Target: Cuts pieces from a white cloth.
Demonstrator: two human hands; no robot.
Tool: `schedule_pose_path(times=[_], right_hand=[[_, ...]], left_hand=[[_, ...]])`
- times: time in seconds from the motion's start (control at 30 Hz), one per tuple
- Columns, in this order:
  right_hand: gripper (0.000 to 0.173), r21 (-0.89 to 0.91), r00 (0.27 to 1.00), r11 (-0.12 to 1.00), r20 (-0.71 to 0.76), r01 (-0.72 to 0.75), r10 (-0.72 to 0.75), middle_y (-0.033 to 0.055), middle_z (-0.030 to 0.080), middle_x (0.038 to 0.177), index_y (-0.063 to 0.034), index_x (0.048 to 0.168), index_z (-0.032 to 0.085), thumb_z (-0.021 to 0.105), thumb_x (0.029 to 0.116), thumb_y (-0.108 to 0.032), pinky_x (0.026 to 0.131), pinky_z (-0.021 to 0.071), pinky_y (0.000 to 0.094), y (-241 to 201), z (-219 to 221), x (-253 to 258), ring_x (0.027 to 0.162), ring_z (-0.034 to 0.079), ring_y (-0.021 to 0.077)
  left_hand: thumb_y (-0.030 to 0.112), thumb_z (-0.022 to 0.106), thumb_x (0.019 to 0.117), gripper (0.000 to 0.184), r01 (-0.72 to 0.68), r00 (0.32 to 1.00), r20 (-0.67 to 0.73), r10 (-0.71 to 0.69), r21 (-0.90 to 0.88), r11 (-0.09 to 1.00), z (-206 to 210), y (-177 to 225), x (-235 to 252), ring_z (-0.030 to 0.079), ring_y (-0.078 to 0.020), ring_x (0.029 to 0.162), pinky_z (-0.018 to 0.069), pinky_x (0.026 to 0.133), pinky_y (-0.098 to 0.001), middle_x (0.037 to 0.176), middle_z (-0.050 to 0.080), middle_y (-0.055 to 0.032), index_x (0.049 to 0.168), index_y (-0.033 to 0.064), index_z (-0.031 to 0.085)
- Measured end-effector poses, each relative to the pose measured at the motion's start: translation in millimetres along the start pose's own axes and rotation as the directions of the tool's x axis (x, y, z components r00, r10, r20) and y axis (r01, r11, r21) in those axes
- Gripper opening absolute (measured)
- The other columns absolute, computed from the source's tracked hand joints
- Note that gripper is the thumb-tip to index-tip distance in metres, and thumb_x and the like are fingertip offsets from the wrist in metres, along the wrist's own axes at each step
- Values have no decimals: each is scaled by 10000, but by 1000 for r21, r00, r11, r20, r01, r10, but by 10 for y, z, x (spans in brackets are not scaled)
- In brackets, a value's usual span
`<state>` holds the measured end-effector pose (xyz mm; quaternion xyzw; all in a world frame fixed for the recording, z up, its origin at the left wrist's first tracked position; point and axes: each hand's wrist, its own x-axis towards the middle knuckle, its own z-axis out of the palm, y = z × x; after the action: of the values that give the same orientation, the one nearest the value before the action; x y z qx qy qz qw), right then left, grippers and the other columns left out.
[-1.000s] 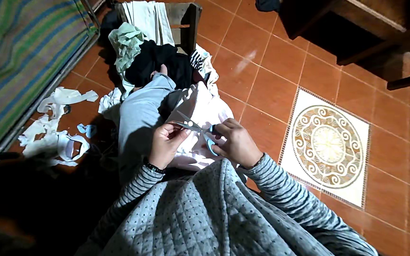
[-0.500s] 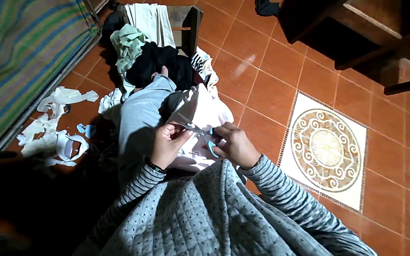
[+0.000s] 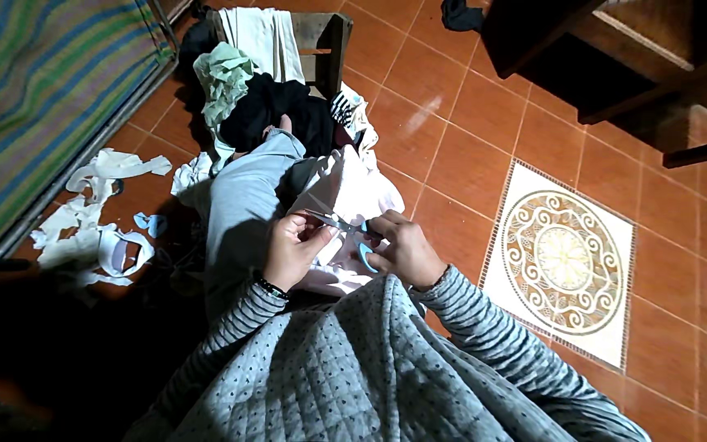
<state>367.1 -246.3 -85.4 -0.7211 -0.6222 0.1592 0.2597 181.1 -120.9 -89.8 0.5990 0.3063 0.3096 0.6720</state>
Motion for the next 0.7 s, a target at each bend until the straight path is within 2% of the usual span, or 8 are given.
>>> schedule_pose_path(times=[0.1, 0.17, 0.23, 0.33, 0.6, 0.7], right_hand=[[331, 6, 1000, 1000, 0, -5, 5, 127, 670, 796, 12, 900, 710, 746, 789, -298, 669, 542, 423, -10, 9, 8, 746, 652, 273], [336, 28, 1000, 999, 18, -18, 18, 143, 686, 846, 21, 936, 712, 756, 796, -282, 725, 555, 450, -13, 16, 17, 803, 667, 294], [408, 43, 999, 999, 26, -24, 22, 136, 701, 883, 15, 967, 712, 754, 790, -350, 767, 561, 453, -6, 33, 20, 853, 677, 289], [512, 52, 1000, 998, 19, -21, 20, 112, 697, 874, -3, 964, 714, 758, 774, -477, 753, 552, 433, -9, 45, 31, 846, 666, 262], [434, 34, 1000, 999, 17, -24, 23, 142, 686, 834, 13, 914, 713, 768, 783, -398, 715, 554, 459, -47, 42, 29, 795, 673, 295], [413, 40, 999, 999, 32, -34, 32, 152, 693, 869, 24, 951, 711, 774, 777, -346, 752, 560, 478, -40, 41, 34, 842, 680, 313]], left_hand=[[-65, 752, 832, 131, 47, 999, -8, -47, -22, 999, 1, -7, 2, 677, -42, 751, 597, 744, -233, 846, 716, -15, 943, -17, 701], [-72, 748, 833, 136, 67, 998, -7, -68, -39, 997, 8, 9, -1, 683, -46, 760, 601, 755, -238, 854, 720, -15, 948, -16, 704], [-81, 739, 836, 159, 69, 998, 10, -68, -48, 996, 14, 20, -3, 685, -40, 753, 600, 753, -235, 844, 727, -11, 976, -17, 702], [-83, 737, 842, 170, 86, 996, 26, -85, -48, 995, 19, 31, -5, 680, -30, 727, 596, 742, -225, 817, 728, -6, 996, -25, 698], [-48, 741, 855, 121, 112, 994, 2, -112, -41, 993, 4, 2, -9, 698, -57, 789, 604, 778, -251, 853, 730, -26, 964, -23, 695], [-49, 740, 853, 125, 107, 994, 13, -106, -40, 993, 3, 10, -7, 695, -51, 777, 601, 769, -241, 848, 731, -22, 969, -22, 699]])
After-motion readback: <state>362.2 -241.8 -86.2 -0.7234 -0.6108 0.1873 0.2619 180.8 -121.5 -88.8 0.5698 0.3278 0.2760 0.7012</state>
